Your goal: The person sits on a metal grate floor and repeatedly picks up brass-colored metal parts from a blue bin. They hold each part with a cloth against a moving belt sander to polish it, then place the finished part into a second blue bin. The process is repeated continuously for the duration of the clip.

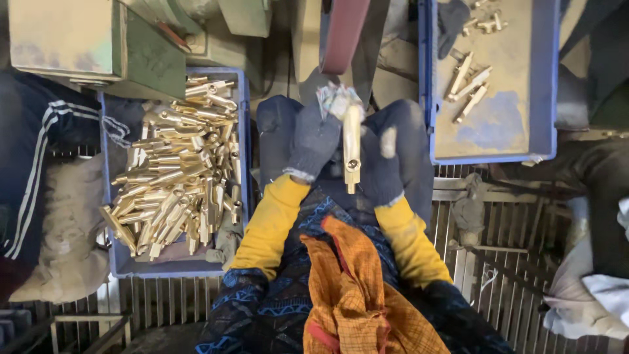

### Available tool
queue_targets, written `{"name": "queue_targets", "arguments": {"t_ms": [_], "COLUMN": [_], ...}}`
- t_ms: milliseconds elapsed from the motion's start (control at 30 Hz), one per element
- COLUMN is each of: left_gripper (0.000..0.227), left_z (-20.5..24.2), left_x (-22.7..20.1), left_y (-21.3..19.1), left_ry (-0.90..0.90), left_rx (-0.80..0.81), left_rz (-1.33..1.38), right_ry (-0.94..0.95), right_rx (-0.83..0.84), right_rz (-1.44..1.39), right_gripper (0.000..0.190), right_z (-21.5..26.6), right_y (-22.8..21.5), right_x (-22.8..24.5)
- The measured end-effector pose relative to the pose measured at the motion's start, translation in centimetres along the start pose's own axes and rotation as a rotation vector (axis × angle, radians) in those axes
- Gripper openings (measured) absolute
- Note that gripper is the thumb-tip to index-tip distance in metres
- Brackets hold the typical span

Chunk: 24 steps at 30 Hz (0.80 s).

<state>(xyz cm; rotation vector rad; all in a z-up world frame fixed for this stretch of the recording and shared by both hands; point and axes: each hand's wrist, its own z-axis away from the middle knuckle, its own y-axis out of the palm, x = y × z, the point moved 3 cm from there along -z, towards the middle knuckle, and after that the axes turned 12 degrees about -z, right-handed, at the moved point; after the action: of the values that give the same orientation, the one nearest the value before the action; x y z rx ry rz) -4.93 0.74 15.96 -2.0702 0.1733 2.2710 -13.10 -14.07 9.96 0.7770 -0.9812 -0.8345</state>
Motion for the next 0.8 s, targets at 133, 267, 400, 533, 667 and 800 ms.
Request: {"name": "queue_targets", "arguments": {"t_ms": [133, 267, 400, 533, 667, 800], "left_gripper": [0.025, 0.032, 0.045, 0.040, 0.036, 0.035], "left_z": [1.6, 7.0, 8.2, 5.5, -2.4, -7.9], "left_x": [1.2, 4.4, 6.3, 5.9, 9.2, 16.5], "left_y": [-1.7, -0.8, 0.2, -1.7, -2.6, -2.6], "left_ry": [0.059, 0.338, 0.156, 0.137, 0.015, -0.197], "left_rx": [-0.077, 0.032, -0.111, -0.023, 0.090, 0.069], "left_rz": [0.088, -0.112, -0.249, -0.138, -0.418, -0.514], "right_ry": [-0.028, -0.425, -0.509, -0.759, -0.464, -0.156], "right_rx": [0.466, -0.206, -0.095, -0.108, -0.272, -0.523], "right_rz": [-0.435, -0.079, 0.032, 0.410, 0.830, 0.514], "right_gripper": [0.043, 0.051, 0.051, 0.051, 0.039, 0.039], "right_z": [-3.0, -2.2, 0.5, -0.4, -5.1, -12.2], "right_y": [-1.7, -0.2, 5.1, 5.9, 2.9, -1.6], "right_x": [-0.6, 0.8, 0.4, 4.7, 7.3, 7.7]}}
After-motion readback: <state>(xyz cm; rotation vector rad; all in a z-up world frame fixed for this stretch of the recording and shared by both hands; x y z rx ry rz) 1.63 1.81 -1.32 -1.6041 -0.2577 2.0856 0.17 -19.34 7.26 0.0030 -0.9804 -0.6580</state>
